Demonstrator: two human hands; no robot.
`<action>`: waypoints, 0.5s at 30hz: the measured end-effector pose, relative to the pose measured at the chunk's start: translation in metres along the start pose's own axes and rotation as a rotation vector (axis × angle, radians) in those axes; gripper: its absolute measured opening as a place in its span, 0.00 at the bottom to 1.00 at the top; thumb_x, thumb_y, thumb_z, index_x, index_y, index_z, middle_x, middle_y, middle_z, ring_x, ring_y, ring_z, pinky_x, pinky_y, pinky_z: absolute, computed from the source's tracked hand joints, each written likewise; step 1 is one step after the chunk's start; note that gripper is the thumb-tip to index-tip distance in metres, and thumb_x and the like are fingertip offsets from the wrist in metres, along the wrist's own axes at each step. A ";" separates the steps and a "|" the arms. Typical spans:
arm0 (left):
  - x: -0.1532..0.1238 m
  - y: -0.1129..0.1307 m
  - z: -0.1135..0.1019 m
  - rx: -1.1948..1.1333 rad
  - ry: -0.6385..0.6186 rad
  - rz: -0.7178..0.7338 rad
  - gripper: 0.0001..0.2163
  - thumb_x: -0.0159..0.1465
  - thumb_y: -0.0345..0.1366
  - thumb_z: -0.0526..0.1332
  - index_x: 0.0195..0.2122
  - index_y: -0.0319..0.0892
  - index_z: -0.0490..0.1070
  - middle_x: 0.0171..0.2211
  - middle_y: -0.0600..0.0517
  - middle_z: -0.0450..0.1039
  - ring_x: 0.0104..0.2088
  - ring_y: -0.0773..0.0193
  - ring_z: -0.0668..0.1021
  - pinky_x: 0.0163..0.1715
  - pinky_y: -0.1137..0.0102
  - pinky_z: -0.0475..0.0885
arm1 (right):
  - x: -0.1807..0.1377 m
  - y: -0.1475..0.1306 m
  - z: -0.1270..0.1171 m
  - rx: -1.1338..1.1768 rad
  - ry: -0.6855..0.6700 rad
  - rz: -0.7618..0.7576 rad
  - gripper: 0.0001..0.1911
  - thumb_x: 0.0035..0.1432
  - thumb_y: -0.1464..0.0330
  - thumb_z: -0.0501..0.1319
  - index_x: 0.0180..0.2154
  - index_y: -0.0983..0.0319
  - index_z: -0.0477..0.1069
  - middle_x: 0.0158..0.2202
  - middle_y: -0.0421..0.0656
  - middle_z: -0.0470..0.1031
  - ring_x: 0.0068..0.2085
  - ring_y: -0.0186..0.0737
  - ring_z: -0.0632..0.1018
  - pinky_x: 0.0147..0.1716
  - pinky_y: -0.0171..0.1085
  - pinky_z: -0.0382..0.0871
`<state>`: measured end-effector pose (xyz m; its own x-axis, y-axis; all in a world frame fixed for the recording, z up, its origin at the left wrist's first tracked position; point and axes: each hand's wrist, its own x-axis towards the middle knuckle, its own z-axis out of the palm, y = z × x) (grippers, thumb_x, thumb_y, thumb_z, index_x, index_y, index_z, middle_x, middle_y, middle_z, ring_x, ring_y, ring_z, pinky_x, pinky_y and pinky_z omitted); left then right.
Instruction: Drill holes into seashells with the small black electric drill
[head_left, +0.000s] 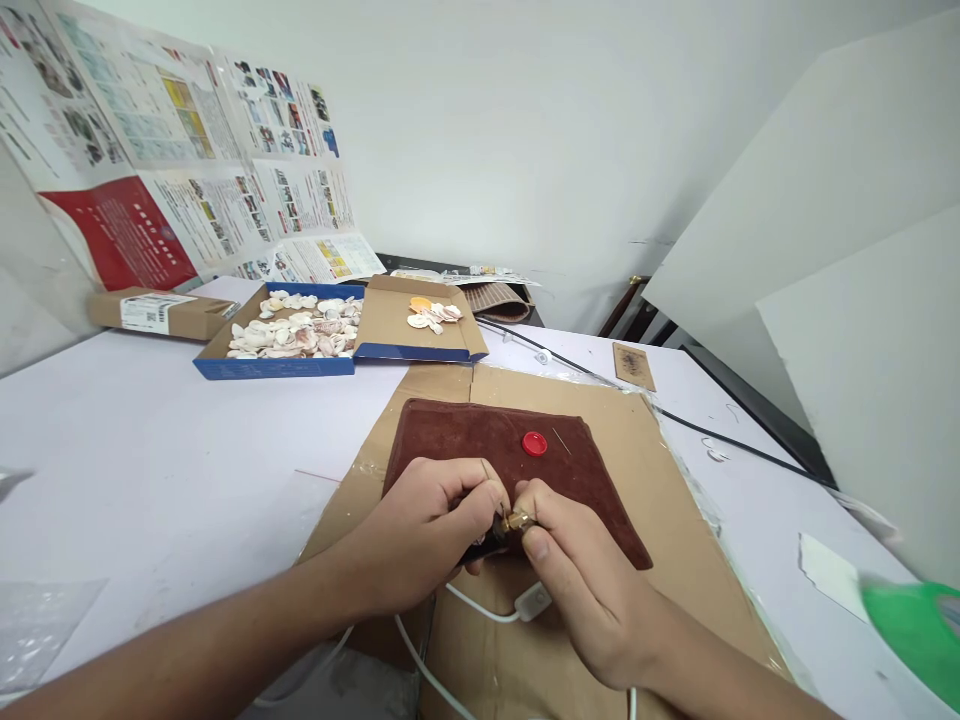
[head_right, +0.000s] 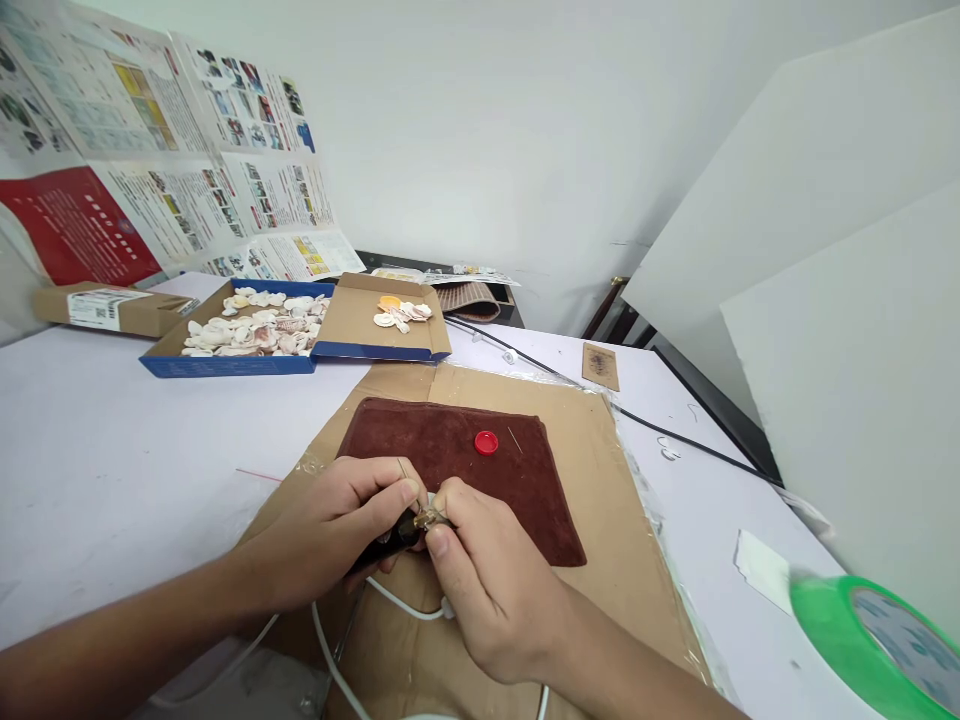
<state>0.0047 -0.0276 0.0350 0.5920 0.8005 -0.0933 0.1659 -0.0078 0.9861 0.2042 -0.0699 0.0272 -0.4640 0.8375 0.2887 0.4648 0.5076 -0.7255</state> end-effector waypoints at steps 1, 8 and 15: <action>0.000 0.001 0.000 -0.004 -0.008 -0.005 0.14 0.71 0.40 0.56 0.28 0.44 0.66 0.22 0.60 0.67 0.18 0.72 0.67 0.18 0.77 0.62 | 0.001 0.003 -0.003 -0.044 0.002 -0.051 0.20 0.79 0.58 0.43 0.33 0.57 0.59 0.30 0.40 0.68 0.30 0.40 0.70 0.32 0.40 0.66; 0.005 -0.005 -0.005 0.219 0.257 0.001 0.18 0.77 0.45 0.50 0.31 0.45 0.67 0.22 0.60 0.69 0.19 0.69 0.69 0.22 0.72 0.63 | 0.015 0.042 -0.057 -0.732 -0.087 0.218 0.17 0.69 0.59 0.48 0.27 0.56 0.57 0.26 0.43 0.72 0.28 0.43 0.72 0.31 0.41 0.60; 0.004 -0.010 -0.001 0.326 0.138 0.099 0.18 0.78 0.42 0.47 0.35 0.45 0.71 0.30 0.57 0.76 0.29 0.65 0.75 0.32 0.69 0.65 | 0.015 0.083 -0.105 -0.916 0.067 0.464 0.17 0.64 0.62 0.54 0.22 0.56 0.64 0.26 0.53 0.75 0.30 0.56 0.77 0.31 0.48 0.65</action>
<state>0.0051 -0.0237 0.0253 0.5095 0.8595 0.0418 0.3690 -0.2621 0.8917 0.3148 0.0063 0.0373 -0.0620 0.9859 0.1555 0.9974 0.0671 -0.0279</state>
